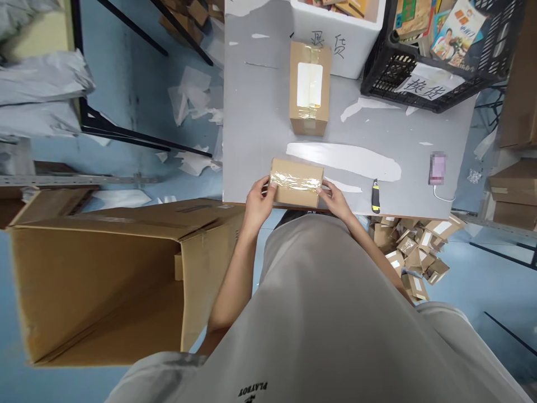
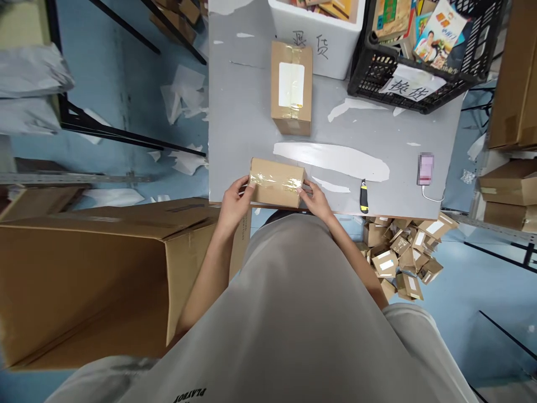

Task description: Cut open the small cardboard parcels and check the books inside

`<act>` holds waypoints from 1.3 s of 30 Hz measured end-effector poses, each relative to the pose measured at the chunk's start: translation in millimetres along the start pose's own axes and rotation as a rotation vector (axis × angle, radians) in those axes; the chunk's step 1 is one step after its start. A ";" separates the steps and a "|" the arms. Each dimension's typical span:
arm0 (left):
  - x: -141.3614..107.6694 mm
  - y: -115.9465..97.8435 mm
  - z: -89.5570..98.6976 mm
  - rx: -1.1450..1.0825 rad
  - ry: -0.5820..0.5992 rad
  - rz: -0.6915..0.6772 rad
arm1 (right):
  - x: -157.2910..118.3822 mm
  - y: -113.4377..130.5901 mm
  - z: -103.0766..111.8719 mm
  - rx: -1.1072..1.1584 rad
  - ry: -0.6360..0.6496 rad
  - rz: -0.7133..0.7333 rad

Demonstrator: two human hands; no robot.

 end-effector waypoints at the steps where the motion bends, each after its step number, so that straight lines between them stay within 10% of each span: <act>1: -1.4 -1.9 -0.8 -0.008 -0.004 -0.007 | -0.7 0.7 2.6 0.008 0.010 0.007; 11: 19.4 31.9 -25.4 -0.292 0.121 0.191 | -32.8 -17.7 70.2 0.100 -0.031 -0.067; 17: 39.9 63.7 -55.7 -0.161 0.117 0.324 | -64.2 -31.3 129.7 -0.083 -0.501 -0.088; 26: 26.4 51.8 -121.2 -0.170 0.405 0.222 | -83.6 2.8 112.9 -0.162 -0.535 0.005; 39: 25.6 58.0 -22.5 -0.130 0.137 0.182 | -12.0 -25.3 46.8 -0.091 -0.121 -0.061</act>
Point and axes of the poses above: each hand's wrist, its own x-axis towards the middle knuckle, its own z-axis out of the back of the hand, y = z × x, the point moved 6 cm from there along x, towards the middle knuckle, and after that the axes turned 2 degrees about y, right-handed, at the moved point
